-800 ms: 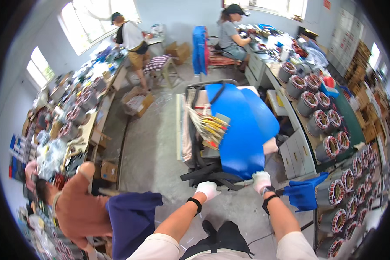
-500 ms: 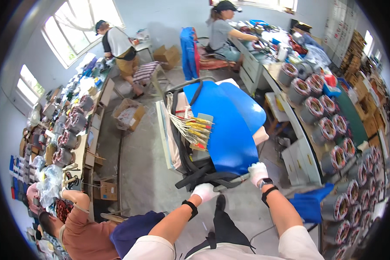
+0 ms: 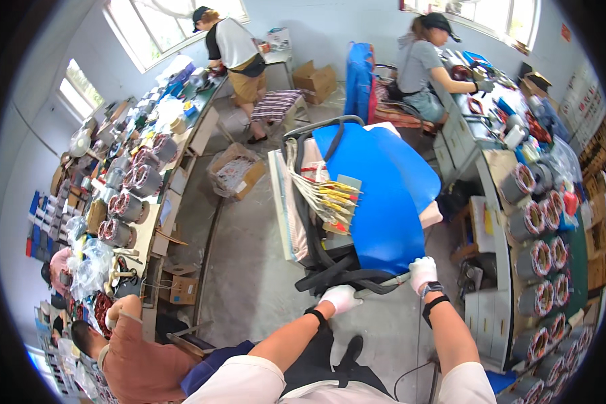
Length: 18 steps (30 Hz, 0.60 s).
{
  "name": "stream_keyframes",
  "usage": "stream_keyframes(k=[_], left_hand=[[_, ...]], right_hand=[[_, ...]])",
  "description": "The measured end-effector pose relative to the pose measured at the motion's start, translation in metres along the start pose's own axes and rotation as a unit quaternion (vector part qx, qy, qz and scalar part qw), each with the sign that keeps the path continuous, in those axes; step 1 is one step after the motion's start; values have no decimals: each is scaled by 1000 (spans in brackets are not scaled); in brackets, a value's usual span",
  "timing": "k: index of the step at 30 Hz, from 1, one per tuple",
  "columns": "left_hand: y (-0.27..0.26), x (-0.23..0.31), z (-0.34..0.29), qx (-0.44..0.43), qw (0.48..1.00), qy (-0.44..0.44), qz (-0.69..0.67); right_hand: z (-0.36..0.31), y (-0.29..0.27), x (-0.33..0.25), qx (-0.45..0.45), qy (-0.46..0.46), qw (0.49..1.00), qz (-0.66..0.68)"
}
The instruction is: Organizing wiring harnesses and assembling electronic motor stator components in a factory setting.
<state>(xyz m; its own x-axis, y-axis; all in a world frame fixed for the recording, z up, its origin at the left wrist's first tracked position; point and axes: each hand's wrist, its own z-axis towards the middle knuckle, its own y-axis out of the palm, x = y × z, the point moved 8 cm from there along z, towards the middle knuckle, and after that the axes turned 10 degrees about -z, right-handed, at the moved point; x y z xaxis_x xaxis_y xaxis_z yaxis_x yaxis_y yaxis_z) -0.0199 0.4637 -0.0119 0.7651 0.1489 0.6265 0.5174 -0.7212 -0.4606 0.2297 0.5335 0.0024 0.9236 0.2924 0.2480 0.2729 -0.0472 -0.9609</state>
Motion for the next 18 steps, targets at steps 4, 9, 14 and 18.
stream_keyframes(k=[4,9,14,18], left_hand=[[-56,4,31,-48,998,11,-48],[-62,-17,128,-111,990,85,-35],[-119,-89,137,-38,987,-14,-157],[-151,-78,147,19,970,-3,-243]], right_hand=[[67,-15,1,-21,-17,999,-34],[126,41,59,69,65,995,-1],[210,-34,-9,18,86,994,62],[244,-42,-15,-77,88,992,34]])
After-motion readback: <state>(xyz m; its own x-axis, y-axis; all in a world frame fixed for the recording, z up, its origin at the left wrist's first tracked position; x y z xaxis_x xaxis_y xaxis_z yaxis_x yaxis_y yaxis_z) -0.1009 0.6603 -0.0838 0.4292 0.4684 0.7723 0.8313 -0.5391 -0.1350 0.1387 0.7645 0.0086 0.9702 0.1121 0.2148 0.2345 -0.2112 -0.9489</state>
